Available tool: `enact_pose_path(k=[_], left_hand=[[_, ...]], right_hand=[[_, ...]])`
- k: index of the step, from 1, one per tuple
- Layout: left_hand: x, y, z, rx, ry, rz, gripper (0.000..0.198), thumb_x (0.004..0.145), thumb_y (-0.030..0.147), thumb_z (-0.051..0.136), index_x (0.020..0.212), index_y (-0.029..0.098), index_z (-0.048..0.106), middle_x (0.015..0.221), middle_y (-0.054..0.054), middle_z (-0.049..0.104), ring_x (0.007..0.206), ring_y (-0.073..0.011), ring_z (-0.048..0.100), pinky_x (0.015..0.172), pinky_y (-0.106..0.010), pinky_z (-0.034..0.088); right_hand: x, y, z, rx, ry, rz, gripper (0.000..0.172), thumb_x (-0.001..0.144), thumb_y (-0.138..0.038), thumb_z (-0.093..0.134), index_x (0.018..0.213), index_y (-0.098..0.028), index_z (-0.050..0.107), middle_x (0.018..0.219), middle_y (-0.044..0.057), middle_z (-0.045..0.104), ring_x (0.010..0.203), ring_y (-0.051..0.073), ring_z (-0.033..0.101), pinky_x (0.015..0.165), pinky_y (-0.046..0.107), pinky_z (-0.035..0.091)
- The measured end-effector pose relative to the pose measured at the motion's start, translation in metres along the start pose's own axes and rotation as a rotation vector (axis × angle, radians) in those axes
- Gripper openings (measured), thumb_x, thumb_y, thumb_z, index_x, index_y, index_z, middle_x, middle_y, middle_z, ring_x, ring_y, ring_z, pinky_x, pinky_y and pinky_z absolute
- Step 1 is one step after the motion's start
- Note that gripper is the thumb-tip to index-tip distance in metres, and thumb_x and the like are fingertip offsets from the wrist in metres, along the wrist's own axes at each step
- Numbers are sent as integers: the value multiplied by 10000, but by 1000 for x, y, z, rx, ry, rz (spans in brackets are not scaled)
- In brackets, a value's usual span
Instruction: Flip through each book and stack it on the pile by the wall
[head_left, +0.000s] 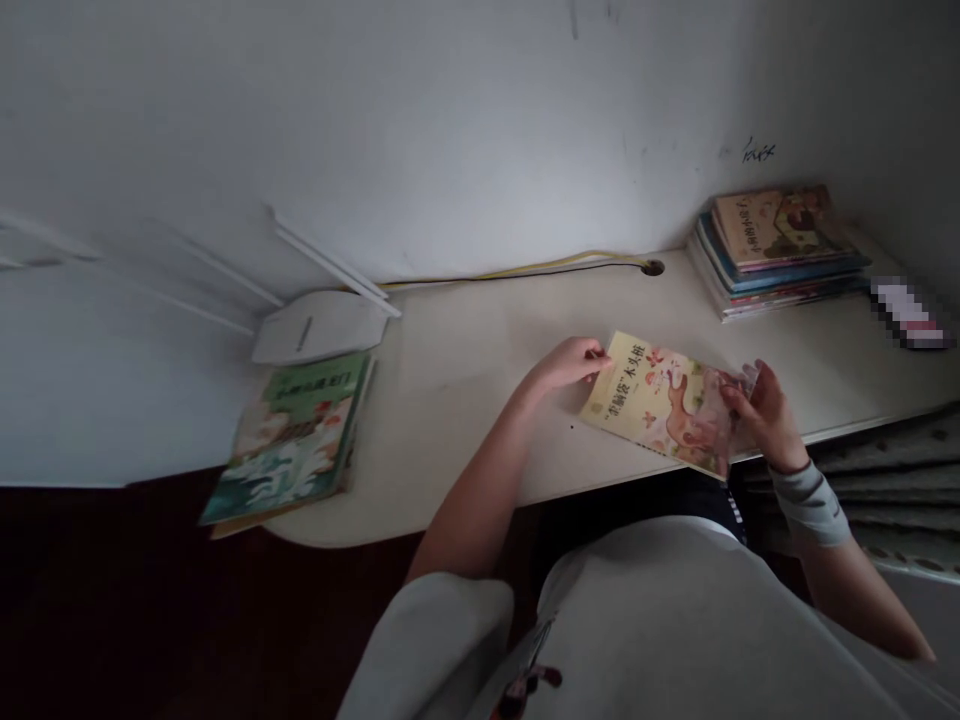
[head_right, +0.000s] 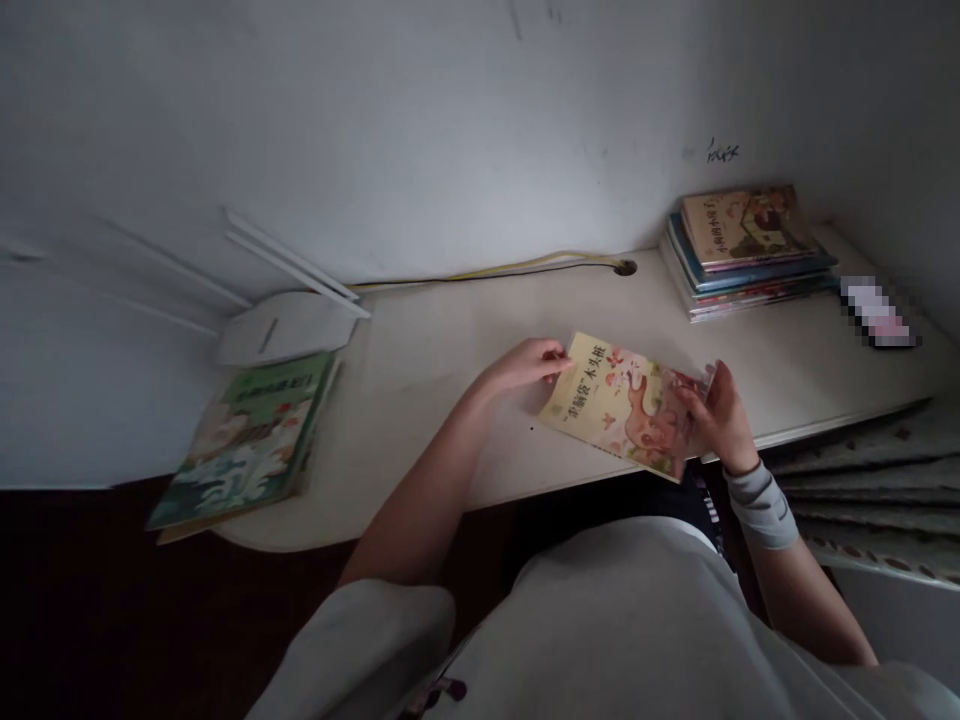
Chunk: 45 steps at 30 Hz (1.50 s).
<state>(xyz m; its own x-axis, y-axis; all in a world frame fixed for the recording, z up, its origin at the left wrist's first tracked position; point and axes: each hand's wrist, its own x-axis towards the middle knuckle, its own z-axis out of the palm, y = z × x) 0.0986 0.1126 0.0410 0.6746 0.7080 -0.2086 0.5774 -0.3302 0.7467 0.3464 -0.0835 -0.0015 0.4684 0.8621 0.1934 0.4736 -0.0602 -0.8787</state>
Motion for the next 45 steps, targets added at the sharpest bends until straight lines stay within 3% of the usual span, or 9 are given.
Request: enact_pose_path(k=[4, 12, 17, 19, 23, 28, 32, 39, 45], left_hand=[[-7, -1, 11, -201, 170, 81, 221, 827, 373, 513, 716, 184, 544, 697, 15, 564, 633, -110, 509, 604, -234, 373], [-15, -20, 0, -332, 445, -122, 71, 776, 246, 540, 757, 178, 542, 685, 8, 554, 611, -116, 536, 582, -242, 438], [-47, -17, 5, 241, 779, -92, 425, 810, 209, 532, 1226, 126, 502, 1307, -188, 527, 1212, -276, 503, 995, -429, 418], [-56, -3, 23, 518, 736, -84, 563, 854, 253, 503, 1387, 130, 370, 1508, -194, 309, 1412, -318, 239, 1120, -523, 239], [-52, 19, 59, 723, 402, -119, 638, 926, 426, 370, 1470, 115, 254, 1550, -182, 224, 1444, -352, 113, 1103, -652, 131], [-43, 16, 68, 706, 252, -197, 680, 942, 515, 258, 1490, 114, 220, 1564, -164, 176, 1445, -357, 94, 1100, -657, 129], [-49, 12, 65, 711, 296, -156, 675, 941, 522, 267, 1499, 149, 198, 1578, -141, 124, 1448, -354, 78, 1100, -658, 132], [-48, 22, 60, 720, 335, -111, 652, 948, 447, 302, 1496, 112, 191, 1575, -160, 115, 1452, -337, 75, 1114, -628, 131], [-46, 4, 58, 742, 141, -34, 608, 943, 404, 294, 1496, 164, 215, 1577, -75, 164, 1451, -300, 126, 1132, -600, 133]], right_hand=[[6, -13, 2, 53, -55, 79, 452, 791, -564, 577, 1025, -183, 644, 971, 99, 708, 896, 251, 650, 818, 414, 517], [56, -18, 49, 71, -25, -12, 290, 776, -440, 576, 830, -162, 636, 750, 35, 649, 712, 174, 591, 683, 325, 505], [81, -43, 79, -222, 7, -324, 528, 836, -434, 531, 1255, -114, 497, 1246, 196, 563, 1114, 266, 559, 911, 443, 476], [75, -56, 84, -461, -9, -519, 539, 883, -409, 485, 1329, -108, 454, 1413, 215, 433, 1321, 305, 389, 1055, 529, 335], [56, -70, 91, -801, -224, -805, 433, 944, -332, 385, 1274, -98, 540, 1443, 169, 437, 1397, 290, 284, 1145, 535, 153], [58, -47, 87, -911, -412, -690, 616, 937, -469, 379, 1358, -26, 457, 1452, 232, 394, 1376, 330, 318, 1102, 516, 255], [63, -33, 82, -896, -398, -634, 724, 925, -561, 343, 1408, -24, 389, 1500, 232, 304, 1398, 332, 270, 1111, 495, 239], [50, -54, 87, -850, -408, -641, 720, 947, -546, 261, 1416, -12, 373, 1500, 223, 311, 1400, 324, 268, 1125, 503, 200], [39, -47, 94, -834, -524, -735, 607, 969, -468, 252, 1439, -102, 368, 1473, 146, 400, 1389, 289, 300, 1140, 527, 139]])
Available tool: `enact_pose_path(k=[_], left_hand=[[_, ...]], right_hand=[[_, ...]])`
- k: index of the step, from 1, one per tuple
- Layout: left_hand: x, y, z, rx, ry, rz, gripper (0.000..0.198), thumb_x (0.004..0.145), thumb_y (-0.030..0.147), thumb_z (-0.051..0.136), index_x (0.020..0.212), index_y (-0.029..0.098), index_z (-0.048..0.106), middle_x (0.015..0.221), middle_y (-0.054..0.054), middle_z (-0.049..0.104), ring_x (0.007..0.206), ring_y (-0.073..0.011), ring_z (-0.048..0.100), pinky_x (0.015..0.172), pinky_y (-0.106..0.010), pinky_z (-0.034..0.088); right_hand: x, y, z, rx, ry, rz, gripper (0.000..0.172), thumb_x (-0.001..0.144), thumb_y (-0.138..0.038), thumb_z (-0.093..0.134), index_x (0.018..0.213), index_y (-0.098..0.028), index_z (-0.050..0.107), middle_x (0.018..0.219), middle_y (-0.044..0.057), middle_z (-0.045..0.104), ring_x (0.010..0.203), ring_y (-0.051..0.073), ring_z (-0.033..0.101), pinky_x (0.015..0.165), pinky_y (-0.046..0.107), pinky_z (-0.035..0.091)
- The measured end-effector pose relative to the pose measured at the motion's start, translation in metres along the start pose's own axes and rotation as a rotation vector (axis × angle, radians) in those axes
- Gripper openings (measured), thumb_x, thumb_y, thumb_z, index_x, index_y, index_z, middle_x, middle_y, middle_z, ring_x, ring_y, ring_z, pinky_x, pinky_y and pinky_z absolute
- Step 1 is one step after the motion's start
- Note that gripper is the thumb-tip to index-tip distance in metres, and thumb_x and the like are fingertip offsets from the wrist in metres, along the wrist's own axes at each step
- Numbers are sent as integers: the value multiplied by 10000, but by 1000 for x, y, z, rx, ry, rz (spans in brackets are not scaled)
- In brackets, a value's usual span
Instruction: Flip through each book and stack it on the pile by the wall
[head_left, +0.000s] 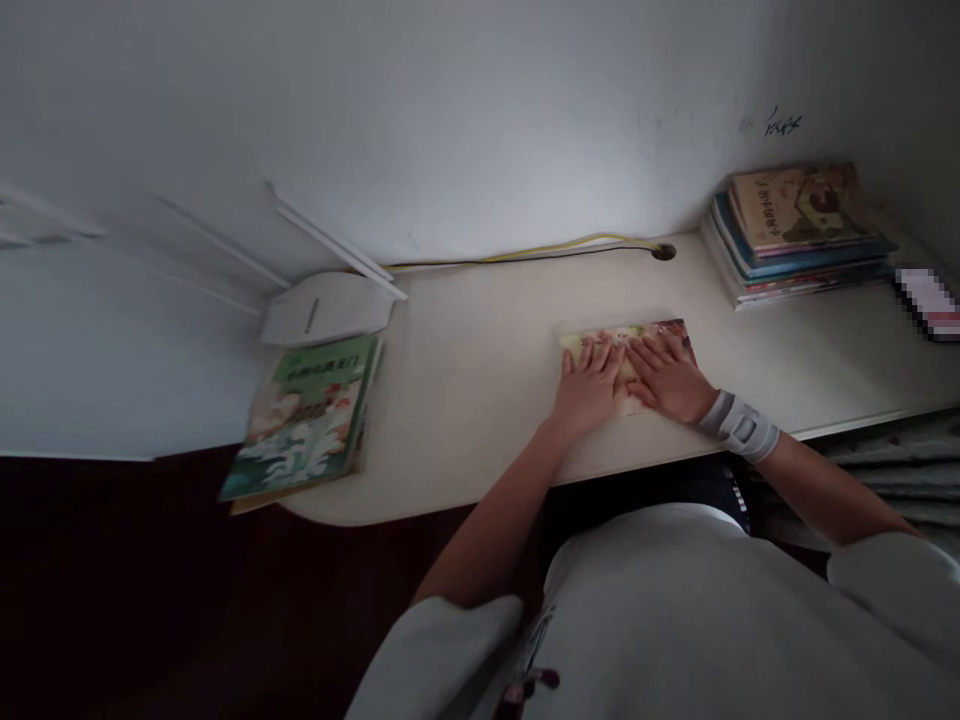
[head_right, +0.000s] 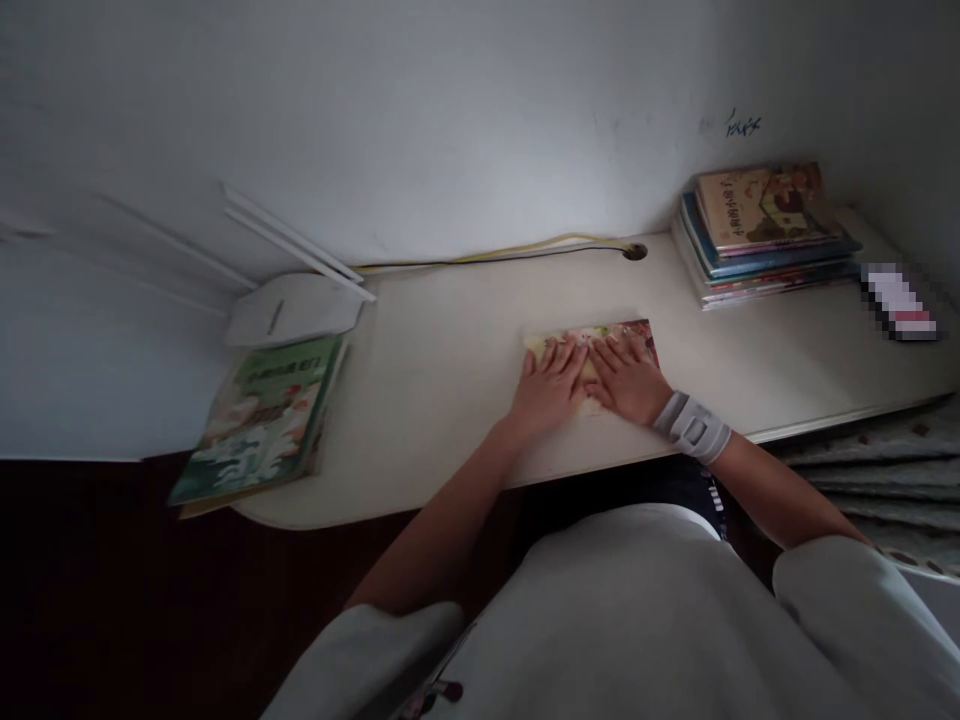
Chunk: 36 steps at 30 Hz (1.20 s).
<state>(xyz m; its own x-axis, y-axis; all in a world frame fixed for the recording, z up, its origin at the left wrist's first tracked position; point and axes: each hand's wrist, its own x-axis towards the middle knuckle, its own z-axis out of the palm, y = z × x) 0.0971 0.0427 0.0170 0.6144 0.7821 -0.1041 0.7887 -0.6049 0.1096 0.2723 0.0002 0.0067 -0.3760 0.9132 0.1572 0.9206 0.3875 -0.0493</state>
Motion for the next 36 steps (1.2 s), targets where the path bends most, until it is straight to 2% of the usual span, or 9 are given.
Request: enact_pose_path(k=[7, 12, 16, 19, 23, 26, 28, 31, 36], left_hand=[[-10, -31, 5, -39, -18, -220, 622, 958, 446, 176, 1499, 141, 195, 1579, -81, 153, 1443, -301, 162, 1131, -580, 168], [-3, -45, -1, -59, 114, -329, 613, 940, 430, 288, 1446, 85, 306, 1537, -169, 268, 1415, -321, 236, 1120, -575, 196], [15, -61, -9, -231, 232, -403, 397, 915, 359, 393, 1138, 110, 607, 1329, -204, 534, 1288, -321, 432, 1066, -505, 324], [23, -70, -10, -414, 283, -353, 280, 890, 307, 433, 961, 150, 654, 1096, -149, 661, 1109, -263, 573, 988, -418, 416], [22, -73, -6, -611, 437, -370, 305, 864, 277, 461, 1108, 153, 596, 1069, -125, 669, 1015, -206, 618, 904, -337, 466], [19, -75, -3, -887, 580, -349, 521, 815, 260, 535, 1320, 171, 442, 950, -73, 679, 878, -166, 640, 832, -306, 490], [19, -77, -4, -1017, 548, -286, 568, 791, 265, 566, 1340, 196, 434, 871, -32, 667, 792, -145, 631, 781, -291, 498], [20, -82, -11, -1145, 424, -186, 442, 751, 264, 608, 1185, 181, 594, 819, -12, 644, 746, -126, 610, 747, -272, 492], [24, -87, -25, -1207, 314, -177, 349, 696, 276, 655, 1016, 139, 684, 773, -12, 644, 711, -119, 589, 720, -271, 474]], right_hand=[[-17, 44, 1, -64, -38, 246, 593, 972, -412, 240, 1437, -60, 344, 1504, 178, 329, 1372, 302, 326, 1067, 510, 290], [-9, 62, -6, -29, -18, 490, 652, 917, -480, 393, 1376, -16, 397, 1379, 253, 476, 1274, 329, 446, 1023, 484, 354], [8, 74, -4, 199, 99, 592, 603, 845, -413, 525, 1328, -59, 451, 1151, 199, 639, 1077, 304, 579, 925, 438, 443], [16, 81, 5, 455, 254, 537, 552, 803, -358, 544, 1290, -104, 490, 1045, 140, 669, 971, 252, 610, 882, 407, 475], [18, 83, 12, 724, 463, 576, 606, 770, -382, 546, 1313, -124, 469, 1040, 133, 649, 822, 208, 624, 736, 368, 524], [17, 81, 8, 827, 465, 552, 637, 800, -407, 521, 1374, -151, 419, 1072, 123, 643, 753, 175, 622, 675, 333, 527], [17, 80, 3, 834, 412, 487, 582, 826, -430, 499, 1344, -166, 473, 1044, 103, 659, 759, 170, 621, 699, 334, 525], [17, 81, -5, 750, 372, 429, 505, 818, -465, 530, 1212, -158, 606, 994, 101, 669, 784, 183, 614, 749, 360, 518], [18, 90, -17, 553, 300, 375, 426, 782, -467, 604, 1049, -149, 700, 882, 98, 653, 850, 213, 590, 778, 376, 503]])
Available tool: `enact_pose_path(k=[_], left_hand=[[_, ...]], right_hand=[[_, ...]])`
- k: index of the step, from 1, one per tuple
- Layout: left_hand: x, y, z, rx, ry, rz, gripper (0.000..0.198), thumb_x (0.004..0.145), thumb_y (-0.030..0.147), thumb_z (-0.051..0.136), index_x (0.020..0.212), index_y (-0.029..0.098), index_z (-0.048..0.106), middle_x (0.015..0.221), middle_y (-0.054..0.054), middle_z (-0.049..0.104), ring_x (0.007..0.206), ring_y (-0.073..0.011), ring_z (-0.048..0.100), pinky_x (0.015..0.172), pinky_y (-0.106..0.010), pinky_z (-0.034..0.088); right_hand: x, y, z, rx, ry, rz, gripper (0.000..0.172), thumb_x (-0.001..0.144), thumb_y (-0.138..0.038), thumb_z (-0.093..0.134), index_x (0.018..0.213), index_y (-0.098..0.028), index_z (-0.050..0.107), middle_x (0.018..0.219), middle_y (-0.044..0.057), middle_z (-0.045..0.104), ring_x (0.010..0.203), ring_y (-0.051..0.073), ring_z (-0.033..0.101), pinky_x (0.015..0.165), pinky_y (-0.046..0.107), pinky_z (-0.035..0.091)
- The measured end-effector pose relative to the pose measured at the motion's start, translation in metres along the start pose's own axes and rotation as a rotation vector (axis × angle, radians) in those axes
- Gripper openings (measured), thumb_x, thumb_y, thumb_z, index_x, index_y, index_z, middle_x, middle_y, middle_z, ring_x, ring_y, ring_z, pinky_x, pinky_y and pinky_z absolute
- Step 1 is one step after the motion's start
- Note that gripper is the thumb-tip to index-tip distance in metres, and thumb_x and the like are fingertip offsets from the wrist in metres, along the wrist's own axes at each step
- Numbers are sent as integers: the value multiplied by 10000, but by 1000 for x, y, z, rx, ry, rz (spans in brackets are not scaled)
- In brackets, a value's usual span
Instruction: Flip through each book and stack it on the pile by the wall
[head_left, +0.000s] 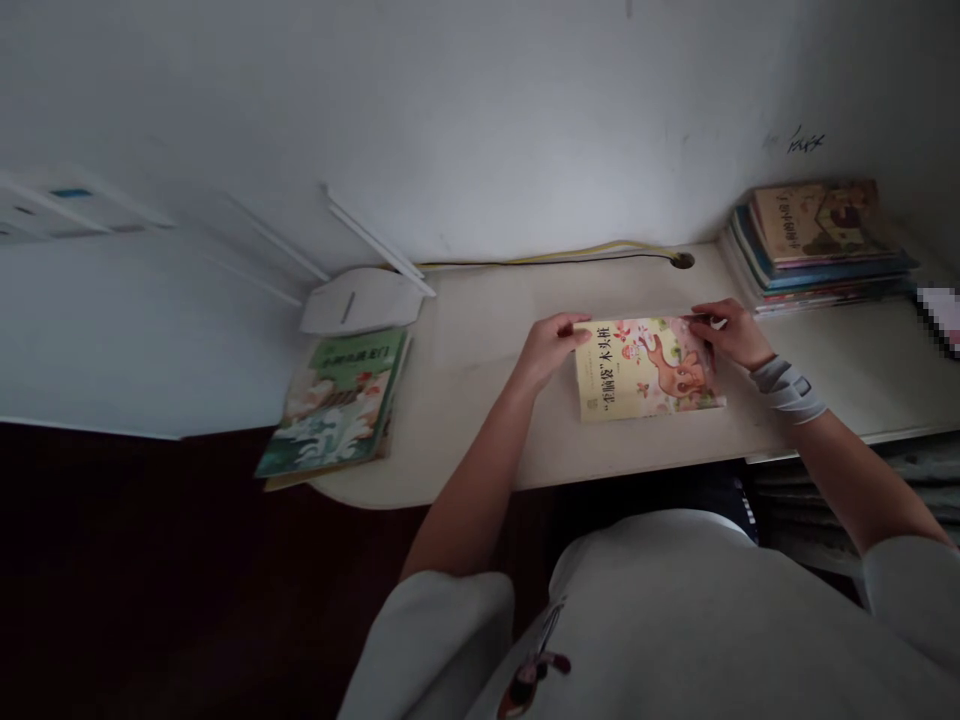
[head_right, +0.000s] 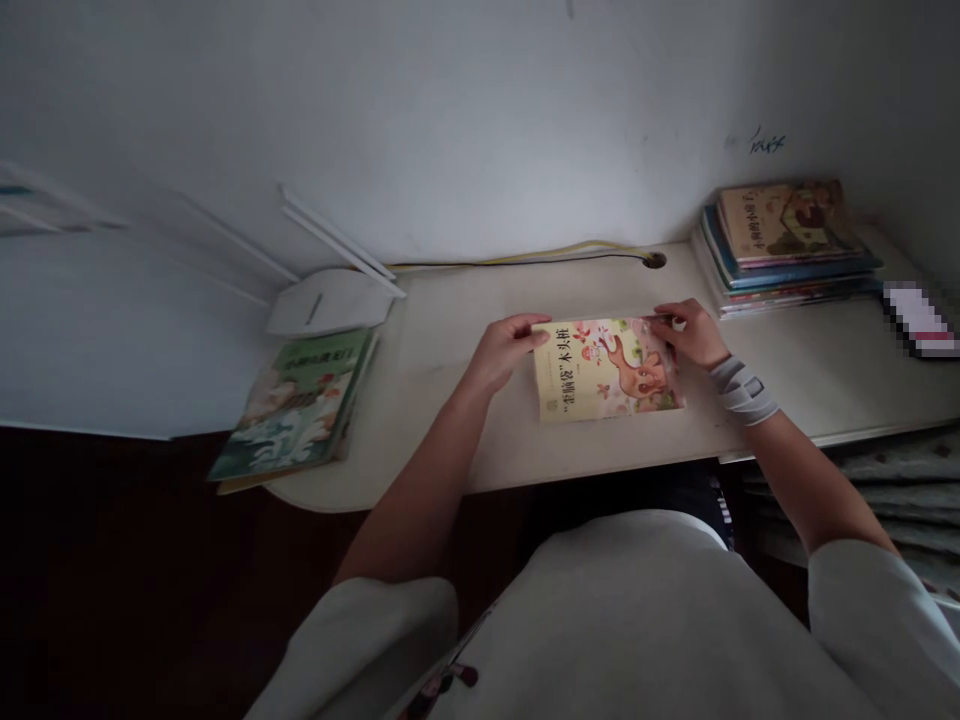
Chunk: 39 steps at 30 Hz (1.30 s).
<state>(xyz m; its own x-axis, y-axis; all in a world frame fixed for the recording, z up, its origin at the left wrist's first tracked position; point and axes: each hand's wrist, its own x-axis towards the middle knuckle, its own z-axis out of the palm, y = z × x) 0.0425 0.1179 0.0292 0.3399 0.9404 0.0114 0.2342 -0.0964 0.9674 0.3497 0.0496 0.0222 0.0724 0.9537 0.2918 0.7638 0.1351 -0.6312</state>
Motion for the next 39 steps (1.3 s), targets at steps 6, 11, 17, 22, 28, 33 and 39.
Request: enact_pose_path(k=[6, 11, 17, 22, 28, 33, 39], left_hand=[[4, 8, -1, 81, 13, -36, 232, 685, 346, 651, 787, 140, 686, 733, -32, 666, 698, -140, 584, 700, -285, 465], [1, 6, 1, -65, 10, -87, 221, 692, 384, 641, 689, 165, 617, 682, -32, 631, 680, -150, 596, 650, -282, 471], [12, -6, 12, 287, -3, -198, 222, 759, 346, 575, 619, 174, 571, 596, -51, 598, 666, -204, 624, 579, -300, 475], [12, 8, 23, 708, 101, -90, 192, 751, 253, 628, 915, 155, 651, 978, -166, 665, 1076, -331, 576, 859, -431, 464], [-15, 21, 81, 1157, -188, 198, 475, 950, 220, 252, 1385, 125, 420, 1497, -147, 359, 1400, -298, 272, 1116, -517, 231], [-28, 8, 109, 1168, -189, 154, 563, 963, 327, 216, 1475, 98, 257, 1547, -148, 256, 1439, -297, 174, 1145, -561, 117], [-28, 8, 97, 1144, -269, 154, 612, 941, 395, 289, 1499, 158, 207, 1571, -98, 204, 1449, -286, 142, 1162, -525, 104]], right_hand=[[9, -12, -20, 90, -75, -3, 352, 752, -515, 618, 777, -174, 702, 910, 89, 641, 851, 207, 584, 730, 346, 487], [9, -20, -20, 541, -229, 228, 462, 638, -646, 666, 675, -188, 616, 623, 15, 595, 556, 131, 509, 530, 277, 428], [17, -7, 4, 105, -239, 416, 504, 726, -651, 586, 548, -179, 559, 488, 22, 524, 503, 143, 502, 486, 269, 374], [20, -22, 10, -543, -182, 312, 410, 810, -512, 568, 908, -134, 695, 860, 160, 690, 818, 277, 628, 683, 360, 452], [3, -58, 26, -731, -218, -37, 338, 904, -282, 416, 1034, -108, 674, 1124, 219, 631, 1040, 330, 565, 835, 450, 425], [-19, -74, 56, -572, -234, -207, 462, 942, -297, 318, 1240, -49, 568, 1363, 212, 505, 1240, 294, 471, 1012, 436, 347], [-30, -58, 57, -515, -339, -324, 746, 941, -566, 220, 1437, -21, 331, 1498, 199, 331, 1391, 301, 286, 1122, 486, 194]])
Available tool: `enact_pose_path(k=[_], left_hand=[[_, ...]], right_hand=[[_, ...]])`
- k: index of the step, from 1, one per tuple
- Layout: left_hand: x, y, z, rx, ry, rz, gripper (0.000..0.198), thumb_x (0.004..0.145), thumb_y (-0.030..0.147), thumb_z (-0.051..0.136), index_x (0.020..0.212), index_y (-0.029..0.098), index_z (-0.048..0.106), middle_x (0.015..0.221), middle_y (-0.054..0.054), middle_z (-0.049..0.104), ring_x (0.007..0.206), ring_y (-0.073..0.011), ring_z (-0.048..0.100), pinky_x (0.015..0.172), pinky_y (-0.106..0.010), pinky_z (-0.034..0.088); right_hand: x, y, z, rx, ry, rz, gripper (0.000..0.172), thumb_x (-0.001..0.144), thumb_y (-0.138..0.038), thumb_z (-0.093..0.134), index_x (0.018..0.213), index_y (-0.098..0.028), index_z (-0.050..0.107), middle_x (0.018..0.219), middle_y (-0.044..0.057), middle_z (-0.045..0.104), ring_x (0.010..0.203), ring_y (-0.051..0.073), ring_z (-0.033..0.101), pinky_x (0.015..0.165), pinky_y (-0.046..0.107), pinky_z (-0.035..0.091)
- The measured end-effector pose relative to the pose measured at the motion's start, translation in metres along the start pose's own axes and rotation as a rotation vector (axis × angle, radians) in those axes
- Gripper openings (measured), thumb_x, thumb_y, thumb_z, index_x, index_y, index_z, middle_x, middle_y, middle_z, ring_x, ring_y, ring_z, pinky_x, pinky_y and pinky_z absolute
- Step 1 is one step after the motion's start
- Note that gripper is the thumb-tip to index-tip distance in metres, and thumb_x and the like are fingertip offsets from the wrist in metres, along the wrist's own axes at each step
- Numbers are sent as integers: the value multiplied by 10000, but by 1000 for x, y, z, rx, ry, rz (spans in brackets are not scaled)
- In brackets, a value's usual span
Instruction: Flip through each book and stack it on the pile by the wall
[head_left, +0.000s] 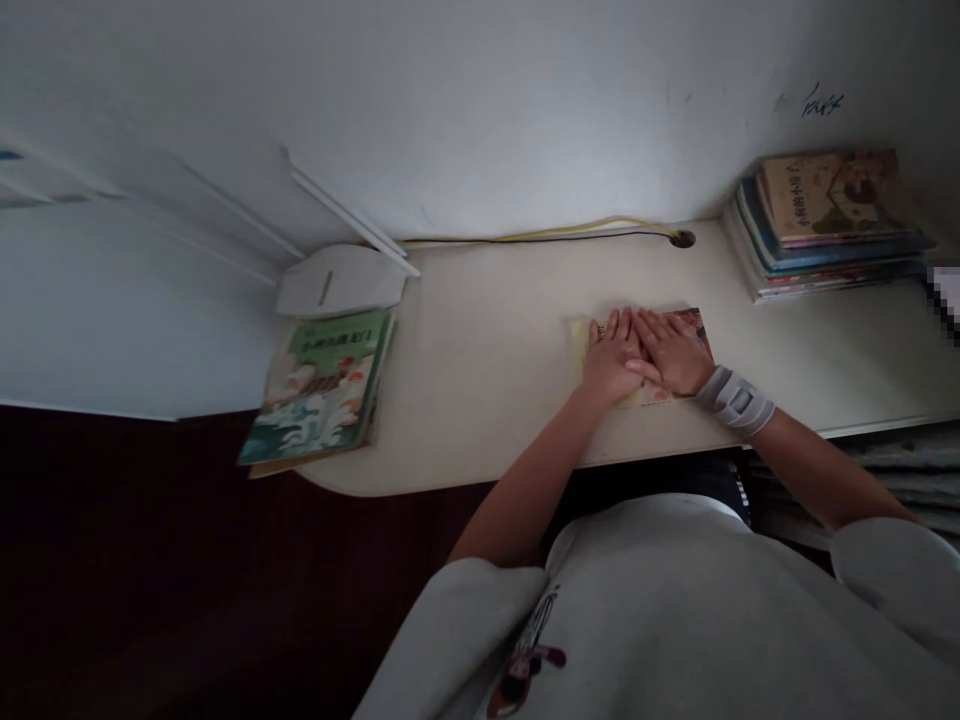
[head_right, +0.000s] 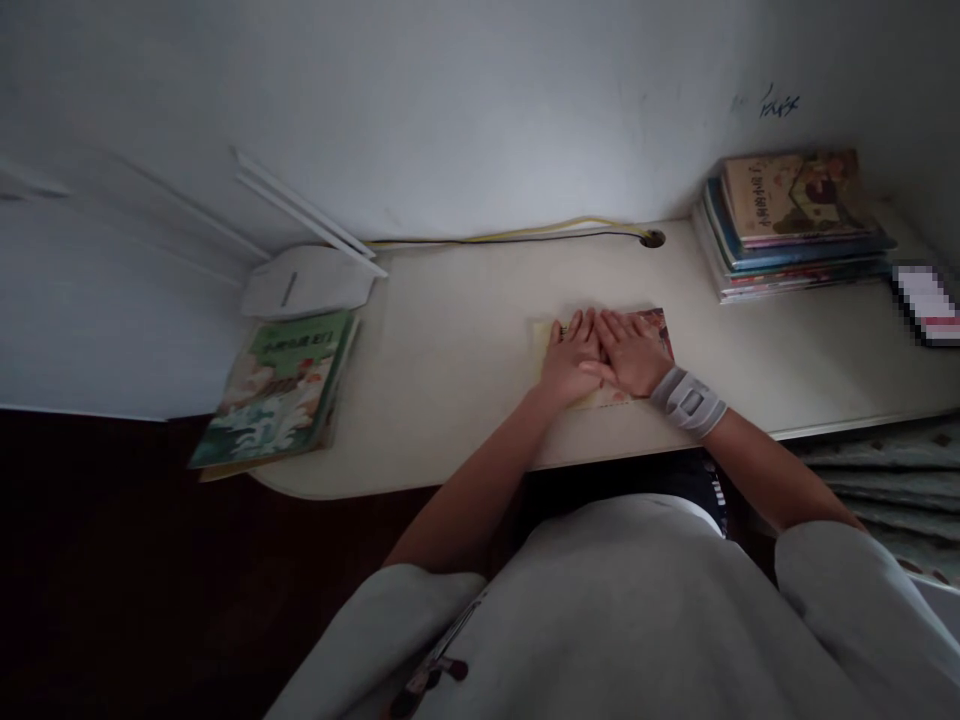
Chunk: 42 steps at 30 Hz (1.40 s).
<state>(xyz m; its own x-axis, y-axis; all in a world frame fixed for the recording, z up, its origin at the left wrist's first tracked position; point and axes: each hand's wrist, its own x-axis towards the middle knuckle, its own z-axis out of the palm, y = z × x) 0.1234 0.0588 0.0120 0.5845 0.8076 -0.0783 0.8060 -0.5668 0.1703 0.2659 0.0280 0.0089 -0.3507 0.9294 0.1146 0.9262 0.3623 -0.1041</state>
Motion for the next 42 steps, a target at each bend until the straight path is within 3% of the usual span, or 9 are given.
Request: enact_pose_path(k=[9, 12, 14, 17, 21, 28, 35, 38, 42], left_hand=[[-14, -44, 0, -29, 86, -275, 616, 948, 427, 175, 1482, 128, 252, 1558, -121, 236, 1438, -302, 178, 1137, -569, 122], [-14, -40, -5, 28, 174, -205, 567, 949, 379, 217, 1446, 133, 335, 1523, -135, 319, 1429, -327, 180, 1129, -589, 79], [-9, -35, -10, 26, 192, -101, 514, 950, 329, 242, 1391, 136, 419, 1442, -157, 432, 1368, -317, 312, 1116, -531, 182], [7, -31, -23, 17, 119, -47, 471, 953, 362, 267, 1209, 124, 583, 1238, -187, 574, 1193, -309, 497, 993, -452, 361], [33, -32, -38, 29, -8, -114, 488, 912, 463, 378, 1102, 94, 635, 1112, -207, 631, 1039, -310, 586, 853, -397, 428], [54, -46, -54, -61, -180, -65, 381, 838, 413, 497, 859, 108, 723, 858, -136, 706, 796, -224, 641, 649, -271, 404], [48, -46, -67, -210, -349, 32, 225, 742, 324, 595, 713, 143, 726, 640, -20, 665, 588, -143, 572, 568, -241, 366], [36, -37, -83, -227, -264, 62, 219, 783, 307, 563, 744, 151, 711, 651, -10, 642, 615, -140, 558, 579, -246, 354], [5, -18, -120, -114, 180, 159, 228, 858, 313, 523, 771, 160, 668, 748, -39, 647, 704, -165, 577, 634, -268, 364]], right_hand=[[-11, 50, 1, -84, -54, 186, 732, 936, -552, 278, 1431, -16, 341, 1504, 208, 315, 1398, 327, 260, 1100, 484, 244], [-8, 49, 1, -86, -59, 173, 729, 939, -541, 279, 1421, 2, 351, 1490, 207, 346, 1381, 333, 293, 1096, 457, 259], [-7, 48, -1, -97, -60, 165, 721, 939, -537, 284, 1410, 3, 367, 1470, 206, 381, 1362, 333, 325, 1085, 439, 277], [-5, 47, -5, -122, -45, 141, 695, 935, -530, 317, 1372, 1, 421, 1421, 210, 444, 1316, 323, 386, 1066, 400, 301], [-7, 42, -9, -138, -23, 152, 639, 936, -523, 341, 1331, -39, 472, 1344, 197, 516, 1228, 297, 465, 997, 372, 360], [0, 39, -26, -182, -96, 159, 519, 945, -494, 344, 1212, -106, 563, 1234, 186, 569, 1104, 282, 536, 879, 369, 398], [22, 41, -43, -218, -259, 121, 437, 937, -445, 392, 1085, -112, 633, 1163, 200, 602, 1014, 286, 591, 780, 361, 418], [30, 52, -60, -94, -263, 20, 374, 903, -387, 483, 1116, -113, 622, 1136, 160, 636, 999, 254, 602, 791, 325, 413], [27, 61, -111, 31, -61, -79, 270, 869, -295, 506, 1068, -164, 634, 978, 72, 686, 886, 205, 610, 745, 286, 396]])
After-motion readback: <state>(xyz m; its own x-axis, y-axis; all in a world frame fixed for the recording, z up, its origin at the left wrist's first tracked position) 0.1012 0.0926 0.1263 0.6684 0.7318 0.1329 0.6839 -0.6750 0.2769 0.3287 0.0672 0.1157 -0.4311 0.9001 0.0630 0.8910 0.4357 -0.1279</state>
